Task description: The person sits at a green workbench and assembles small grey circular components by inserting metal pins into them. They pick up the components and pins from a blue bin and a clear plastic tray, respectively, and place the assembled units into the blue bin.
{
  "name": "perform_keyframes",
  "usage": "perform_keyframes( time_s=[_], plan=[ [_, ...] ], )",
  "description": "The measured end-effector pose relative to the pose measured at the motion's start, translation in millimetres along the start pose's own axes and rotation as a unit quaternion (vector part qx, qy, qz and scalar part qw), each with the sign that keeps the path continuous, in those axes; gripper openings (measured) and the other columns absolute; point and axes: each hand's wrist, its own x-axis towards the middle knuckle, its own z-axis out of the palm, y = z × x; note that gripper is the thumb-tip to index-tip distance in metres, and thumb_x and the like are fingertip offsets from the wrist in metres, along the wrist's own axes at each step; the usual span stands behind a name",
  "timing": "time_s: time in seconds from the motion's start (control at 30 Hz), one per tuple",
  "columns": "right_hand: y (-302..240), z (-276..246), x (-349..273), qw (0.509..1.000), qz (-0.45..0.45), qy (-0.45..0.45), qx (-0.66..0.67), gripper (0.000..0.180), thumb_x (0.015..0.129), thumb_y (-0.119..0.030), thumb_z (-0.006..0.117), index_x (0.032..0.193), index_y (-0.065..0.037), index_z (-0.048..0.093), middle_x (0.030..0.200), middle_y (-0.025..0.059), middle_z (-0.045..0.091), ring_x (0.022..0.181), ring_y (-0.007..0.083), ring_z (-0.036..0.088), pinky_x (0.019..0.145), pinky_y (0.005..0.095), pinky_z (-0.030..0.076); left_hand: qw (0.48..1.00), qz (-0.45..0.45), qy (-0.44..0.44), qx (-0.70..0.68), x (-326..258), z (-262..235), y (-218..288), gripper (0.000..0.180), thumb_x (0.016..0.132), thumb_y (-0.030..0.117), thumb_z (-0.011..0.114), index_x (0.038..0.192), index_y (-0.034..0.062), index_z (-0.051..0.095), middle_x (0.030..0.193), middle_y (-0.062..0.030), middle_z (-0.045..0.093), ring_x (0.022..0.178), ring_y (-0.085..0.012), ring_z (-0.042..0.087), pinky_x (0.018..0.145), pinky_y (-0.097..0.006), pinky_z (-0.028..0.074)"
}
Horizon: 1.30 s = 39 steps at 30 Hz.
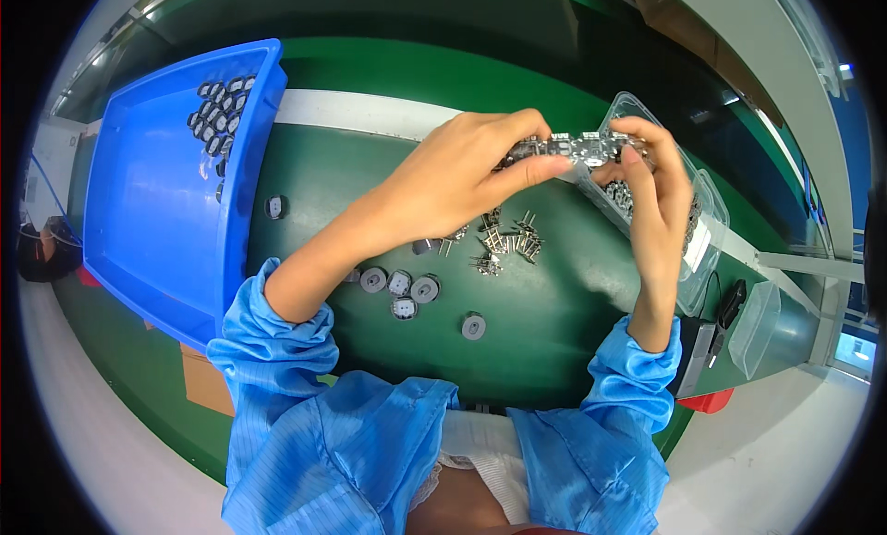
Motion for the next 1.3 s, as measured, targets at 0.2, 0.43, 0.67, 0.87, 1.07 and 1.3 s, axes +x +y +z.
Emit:
perform_keyframes(
  time_s=[0.2, 0.43, 0.67, 0.87, 1.07, 1.3],
  plan=[
    [18, 9, -8, 0.969, -0.035, 0.009, -0.245, 0.035, 0.102, -0.026, 0.039, 0.083, -0.003, 0.058, 0.060, 0.0012, 0.054, 0.051, 0.0081, 0.046, 0.048, 0.0265, 0.034, 0.994, 0.053, 0.050, 0.082, -3, 5, 4, 0.021, 0.084, 0.019, 0.065, 0.084, 0.0002, 0.058, 0.066, -0.0108, 0.057, 0.054, -0.0191, 0.054, 0.051, -0.030, 0.041],
    [21, 13, -11, 0.978, 0.069, -0.052, 0.192, 0.050, 0.103, -0.039, 0.033, 0.071, -0.004, 0.048, 0.055, -0.0035, 0.037, 0.048, 0.0041, 0.029, 0.044, 0.0225, 0.021, 0.989, -0.017, -0.027, -0.146, 3, 6, -9, 0.014, 0.084, 0.014, 0.064, 0.084, 0.0008, 0.059, 0.062, -0.0033, 0.053, 0.054, -0.0077, 0.047, 0.050, -0.025, 0.037],
    [20, 15, -10, 0.997, -0.012, -0.045, -0.068, 0.044, 0.100, -0.034, 0.044, 0.075, 0.000, 0.054, 0.055, 0.0011, 0.048, 0.048, 0.0070, 0.040, 0.045, 0.0242, 0.031, 0.988, 0.101, 0.077, 0.089, 1, 12, -6, 0.014, 0.081, 0.012, 0.066, 0.086, 0.0014, 0.059, 0.064, -0.0084, 0.056, 0.052, -0.0164, 0.052, 0.050, -0.029, 0.041],
    [30, 26, -15, 0.996, -0.056, 0.047, -0.041, 0.044, 0.099, -0.027, 0.048, 0.065, 0.001, 0.053, 0.050, 0.0024, 0.048, 0.043, 0.0087, 0.047, 0.043, 0.0259, 0.035, 0.999, 0.052, -0.007, -0.005, -4, 17, 0, 0.014, 0.082, 0.014, 0.065, 0.086, 0.0024, 0.060, 0.065, -0.0106, 0.056, 0.053, -0.0211, 0.053, 0.050, -0.030, 0.041],
    [21, 25, -12, 0.958, 0.163, -0.089, 0.216, 0.061, 0.101, -0.049, 0.028, 0.060, -0.007, 0.043, 0.046, -0.0034, 0.034, 0.039, 0.0040, 0.028, 0.037, 0.0203, 0.021, 0.981, 0.032, -0.116, -0.155, 0, 7, 8, 0.017, 0.086, 0.019, 0.063, 0.088, 0.0026, 0.059, 0.065, -0.0108, 0.058, 0.059, -0.0217, 0.056, 0.055, -0.032, 0.043],
    [24, 30, -18, 0.994, -0.024, -0.071, -0.084, 0.036, 0.098, -0.026, 0.048, 0.077, 0.002, 0.055, 0.053, 0.0043, 0.048, 0.048, 0.0093, 0.044, 0.045, 0.0289, 0.034, 0.984, 0.080, -0.025, 0.158, -6, 0, 9, 0.049, 0.081, 0.031, 0.072, 0.116, 0.0095, 0.046, 0.071, -0.0120, 0.061, 0.062, -0.0298, 0.062, 0.054, -0.037, 0.046]
  ],
)
